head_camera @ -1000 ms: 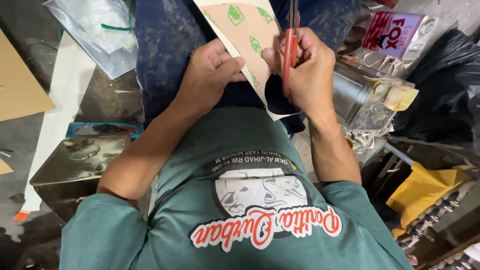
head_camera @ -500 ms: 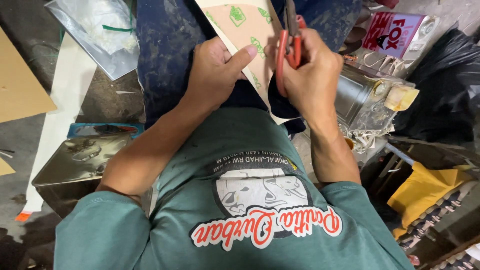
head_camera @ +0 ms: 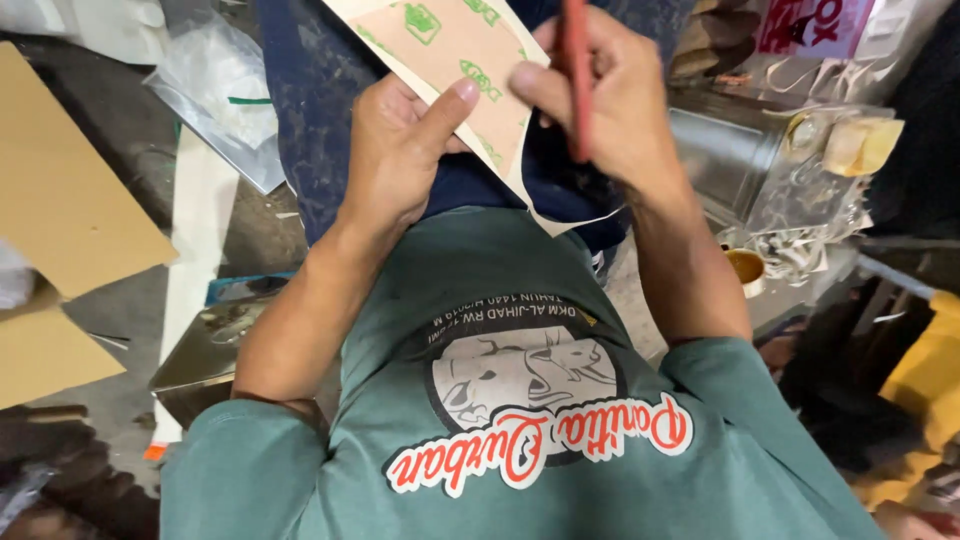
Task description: Cutting out curved pattern pieces from a sheet of leather using scissors
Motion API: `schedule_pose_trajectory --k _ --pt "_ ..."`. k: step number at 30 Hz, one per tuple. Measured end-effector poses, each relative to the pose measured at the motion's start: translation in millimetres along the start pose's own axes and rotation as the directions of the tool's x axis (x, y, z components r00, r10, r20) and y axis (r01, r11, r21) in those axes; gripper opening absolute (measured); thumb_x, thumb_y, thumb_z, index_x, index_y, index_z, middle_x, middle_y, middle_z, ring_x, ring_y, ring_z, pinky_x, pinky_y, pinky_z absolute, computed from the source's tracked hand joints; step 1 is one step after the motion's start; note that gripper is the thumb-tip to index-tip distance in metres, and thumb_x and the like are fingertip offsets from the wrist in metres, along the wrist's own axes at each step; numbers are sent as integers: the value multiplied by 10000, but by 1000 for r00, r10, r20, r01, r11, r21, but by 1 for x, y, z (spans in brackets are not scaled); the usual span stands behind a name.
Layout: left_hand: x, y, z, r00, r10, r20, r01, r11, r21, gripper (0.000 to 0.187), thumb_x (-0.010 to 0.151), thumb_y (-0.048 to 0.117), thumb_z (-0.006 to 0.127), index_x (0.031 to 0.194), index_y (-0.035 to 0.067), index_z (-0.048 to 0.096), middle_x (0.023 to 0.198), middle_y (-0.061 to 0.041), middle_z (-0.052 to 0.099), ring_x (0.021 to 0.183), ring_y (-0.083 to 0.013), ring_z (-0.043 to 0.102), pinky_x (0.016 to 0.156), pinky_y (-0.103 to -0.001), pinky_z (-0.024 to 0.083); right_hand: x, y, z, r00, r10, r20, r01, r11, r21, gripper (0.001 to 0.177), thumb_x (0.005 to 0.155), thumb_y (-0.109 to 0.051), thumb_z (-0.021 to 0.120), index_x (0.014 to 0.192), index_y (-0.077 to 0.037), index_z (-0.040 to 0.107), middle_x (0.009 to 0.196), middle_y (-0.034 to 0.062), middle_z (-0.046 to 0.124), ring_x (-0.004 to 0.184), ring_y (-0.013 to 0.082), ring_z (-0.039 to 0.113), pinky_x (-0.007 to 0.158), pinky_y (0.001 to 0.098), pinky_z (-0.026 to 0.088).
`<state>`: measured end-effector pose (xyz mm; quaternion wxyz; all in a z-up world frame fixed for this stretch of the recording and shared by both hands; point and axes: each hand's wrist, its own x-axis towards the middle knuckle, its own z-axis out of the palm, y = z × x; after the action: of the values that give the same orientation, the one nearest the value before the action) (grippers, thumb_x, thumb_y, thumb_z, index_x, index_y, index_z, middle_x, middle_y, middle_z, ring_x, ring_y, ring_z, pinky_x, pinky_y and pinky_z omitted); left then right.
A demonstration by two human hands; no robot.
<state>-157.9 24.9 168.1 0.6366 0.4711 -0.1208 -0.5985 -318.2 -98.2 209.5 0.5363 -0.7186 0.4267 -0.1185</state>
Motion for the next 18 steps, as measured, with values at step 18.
schedule_pose_trajectory --k 18 --pt "-2 -3 -2 999 -25 -40 29 993 113 317 939 239 748 1167 22 708 1123 -131 775 976 -223 774 746 -368 709 4 8 7 987 135 85 -148 975 167 300 979 -160 830 923 -124 538 732 -60 565 655 2 451 564 195 381"
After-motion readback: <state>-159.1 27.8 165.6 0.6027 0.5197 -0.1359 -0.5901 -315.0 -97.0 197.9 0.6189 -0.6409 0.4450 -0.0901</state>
